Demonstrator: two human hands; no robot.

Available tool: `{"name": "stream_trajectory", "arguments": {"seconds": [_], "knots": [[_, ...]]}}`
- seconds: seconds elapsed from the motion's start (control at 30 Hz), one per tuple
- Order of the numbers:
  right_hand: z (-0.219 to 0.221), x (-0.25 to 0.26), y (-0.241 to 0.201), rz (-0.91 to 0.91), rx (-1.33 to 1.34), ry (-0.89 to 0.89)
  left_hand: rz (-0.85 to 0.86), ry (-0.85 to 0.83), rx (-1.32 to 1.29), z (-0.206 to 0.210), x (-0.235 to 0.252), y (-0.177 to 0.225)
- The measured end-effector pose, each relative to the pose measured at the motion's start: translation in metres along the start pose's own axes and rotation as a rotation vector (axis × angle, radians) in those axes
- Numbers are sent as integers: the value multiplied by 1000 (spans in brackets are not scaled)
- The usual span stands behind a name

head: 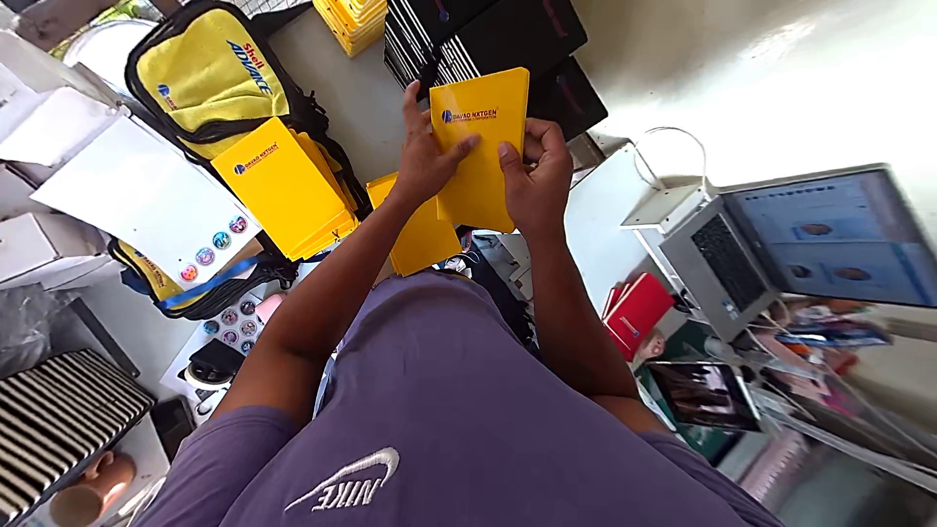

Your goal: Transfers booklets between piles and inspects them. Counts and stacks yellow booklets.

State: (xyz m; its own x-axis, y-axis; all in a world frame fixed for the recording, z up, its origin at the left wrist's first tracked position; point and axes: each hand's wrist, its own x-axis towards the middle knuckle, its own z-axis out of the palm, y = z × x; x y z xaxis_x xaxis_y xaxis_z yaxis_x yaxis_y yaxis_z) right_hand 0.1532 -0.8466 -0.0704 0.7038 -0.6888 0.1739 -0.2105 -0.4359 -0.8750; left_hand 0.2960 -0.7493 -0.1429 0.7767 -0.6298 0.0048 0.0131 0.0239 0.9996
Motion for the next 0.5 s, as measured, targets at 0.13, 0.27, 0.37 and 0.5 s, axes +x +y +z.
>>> {"name": "stream_trajectory", "arguments": {"seconds": [0.13, 0.27, 0.37, 0.5], "knots": [[-9, -8, 7, 84, 44, 34, -120, 101, -121, 6, 1, -22], [-13, -12, 13, 116, 20, 35, -23, -39, -146, 18, -1, -12], [-15, -13, 16, 134, 26, 19, 2, -91, -110, 16, 9, -10], [-21, -11, 19, 173, 81, -22, 106, -82, -129, 5, 22, -14]]}}
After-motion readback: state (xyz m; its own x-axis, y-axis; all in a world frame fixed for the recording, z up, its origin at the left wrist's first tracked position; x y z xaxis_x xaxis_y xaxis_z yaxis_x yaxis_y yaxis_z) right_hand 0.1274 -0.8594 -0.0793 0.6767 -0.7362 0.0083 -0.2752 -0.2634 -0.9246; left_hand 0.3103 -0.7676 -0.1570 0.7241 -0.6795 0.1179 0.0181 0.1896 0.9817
